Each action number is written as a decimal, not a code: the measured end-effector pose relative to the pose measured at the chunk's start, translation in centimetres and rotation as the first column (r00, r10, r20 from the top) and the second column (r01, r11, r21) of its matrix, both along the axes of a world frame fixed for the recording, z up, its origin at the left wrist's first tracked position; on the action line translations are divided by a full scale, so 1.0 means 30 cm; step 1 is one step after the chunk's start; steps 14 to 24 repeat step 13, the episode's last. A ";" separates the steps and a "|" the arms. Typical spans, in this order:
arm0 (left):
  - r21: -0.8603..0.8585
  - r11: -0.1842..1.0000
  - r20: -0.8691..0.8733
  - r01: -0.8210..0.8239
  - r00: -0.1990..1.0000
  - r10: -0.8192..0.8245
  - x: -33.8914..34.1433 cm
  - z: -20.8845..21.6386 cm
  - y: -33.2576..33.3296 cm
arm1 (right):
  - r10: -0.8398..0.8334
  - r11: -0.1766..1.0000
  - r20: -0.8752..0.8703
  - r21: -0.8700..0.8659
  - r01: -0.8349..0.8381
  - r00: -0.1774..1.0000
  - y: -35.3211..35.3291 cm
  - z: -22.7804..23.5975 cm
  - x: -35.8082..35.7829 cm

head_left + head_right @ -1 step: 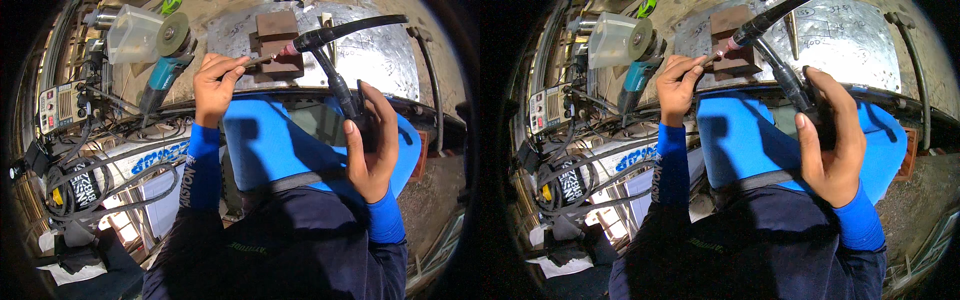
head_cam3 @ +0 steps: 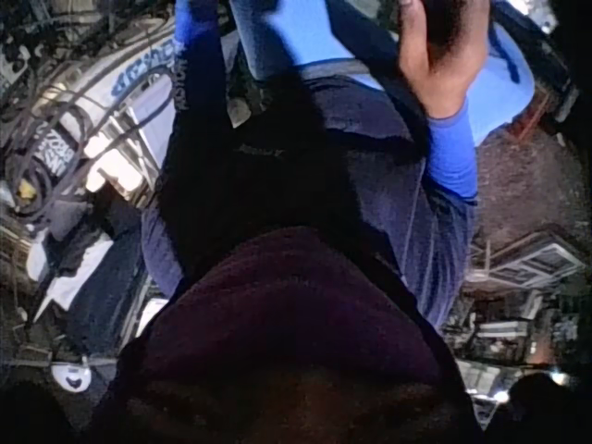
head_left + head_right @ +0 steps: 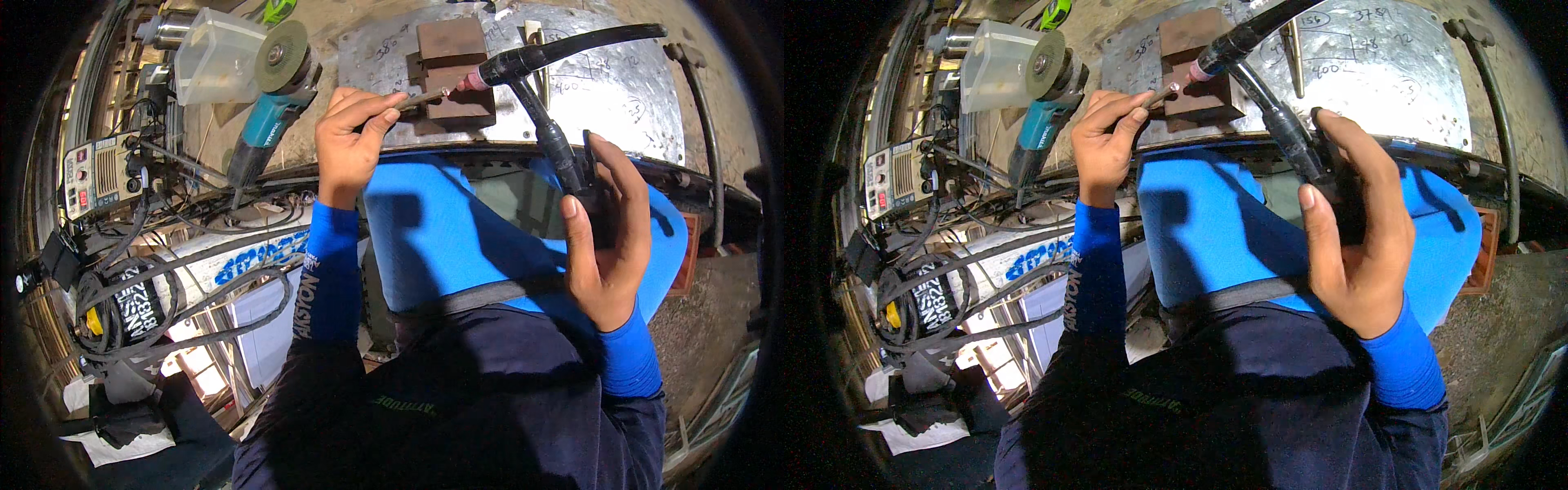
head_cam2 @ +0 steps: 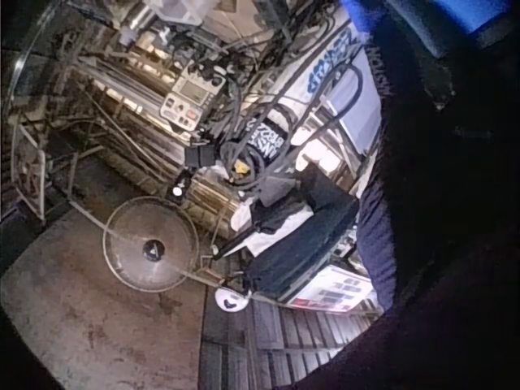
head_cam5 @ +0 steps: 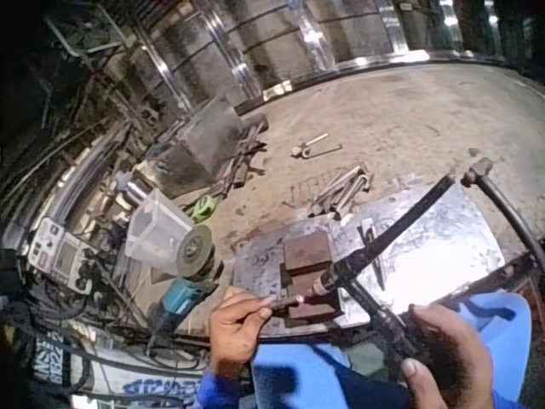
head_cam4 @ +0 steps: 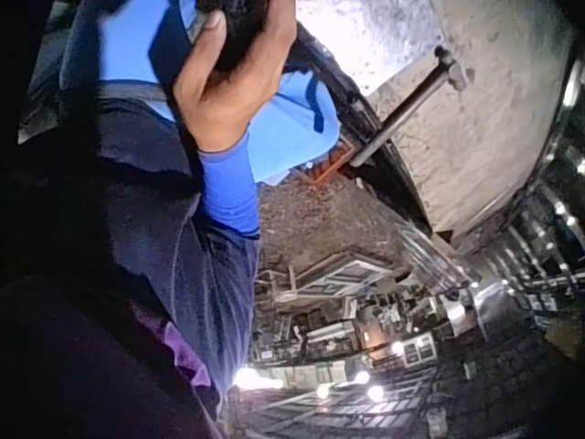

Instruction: The person welds small metal rods to a metal block using a welding torch, then hammers the welds and grinds the surface with an angle grinder. The person repeats this cycle multiple times on the same block.

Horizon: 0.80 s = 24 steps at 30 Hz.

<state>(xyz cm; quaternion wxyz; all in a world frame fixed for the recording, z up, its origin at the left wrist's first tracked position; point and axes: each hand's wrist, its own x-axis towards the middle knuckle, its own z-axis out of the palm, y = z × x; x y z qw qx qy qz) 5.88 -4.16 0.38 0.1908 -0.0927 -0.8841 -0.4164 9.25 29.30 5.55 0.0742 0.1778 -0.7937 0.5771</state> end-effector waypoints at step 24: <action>-0.042 0.999 -0.026 -0.020 0.999 0.019 -0.011 0.002 0.020 | -0.064 0.995 0.201 -0.059 0.078 0.977 0.066 -0.011 0.007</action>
